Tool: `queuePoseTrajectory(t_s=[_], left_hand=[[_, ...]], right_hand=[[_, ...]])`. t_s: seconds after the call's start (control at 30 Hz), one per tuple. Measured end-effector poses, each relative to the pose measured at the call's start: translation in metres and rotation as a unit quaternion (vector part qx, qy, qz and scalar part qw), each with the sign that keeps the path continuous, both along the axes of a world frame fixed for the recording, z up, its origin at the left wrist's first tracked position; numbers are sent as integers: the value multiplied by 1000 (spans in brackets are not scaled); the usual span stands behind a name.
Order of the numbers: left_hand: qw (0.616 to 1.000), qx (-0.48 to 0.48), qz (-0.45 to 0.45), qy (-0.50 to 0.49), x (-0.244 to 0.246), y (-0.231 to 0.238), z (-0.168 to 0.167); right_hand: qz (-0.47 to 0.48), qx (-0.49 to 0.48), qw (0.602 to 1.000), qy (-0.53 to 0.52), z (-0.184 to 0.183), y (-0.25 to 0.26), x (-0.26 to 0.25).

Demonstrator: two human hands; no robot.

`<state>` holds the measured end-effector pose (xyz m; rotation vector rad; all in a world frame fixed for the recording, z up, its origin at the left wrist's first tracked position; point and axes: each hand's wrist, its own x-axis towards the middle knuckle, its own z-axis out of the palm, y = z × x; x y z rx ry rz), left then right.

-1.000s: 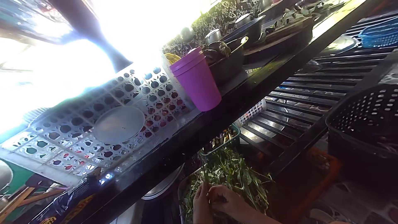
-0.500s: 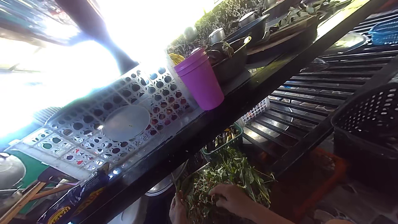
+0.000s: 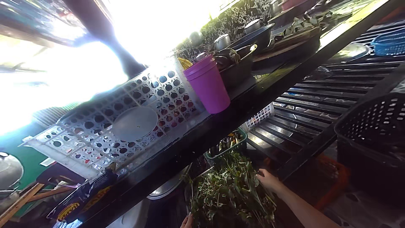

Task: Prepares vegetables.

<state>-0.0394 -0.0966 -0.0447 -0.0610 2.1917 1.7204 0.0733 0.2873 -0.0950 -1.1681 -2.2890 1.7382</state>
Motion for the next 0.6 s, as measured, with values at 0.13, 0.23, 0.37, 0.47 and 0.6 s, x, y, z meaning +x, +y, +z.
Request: queuePoseTrajectory(t_s=[0.13,0.23,0.37,0.47,0.6], left_hand=[[999,30,-3,-20,5,22,-12],[996,74,7,-39,11,50,-23],[996,70,9,-61,13,79,-31],[999,8,29,-36,18,91,-14],[995,-42,61,61,15,94,18]], right_hand=[[-1,89,995,-36,7,8,10],[-54,164,983,-63,11,14,18],[-49,189,978,-74,29,19,29],[-27,179,981,-75,36,19,34],[-19,176,978,-106,43,19,32]])
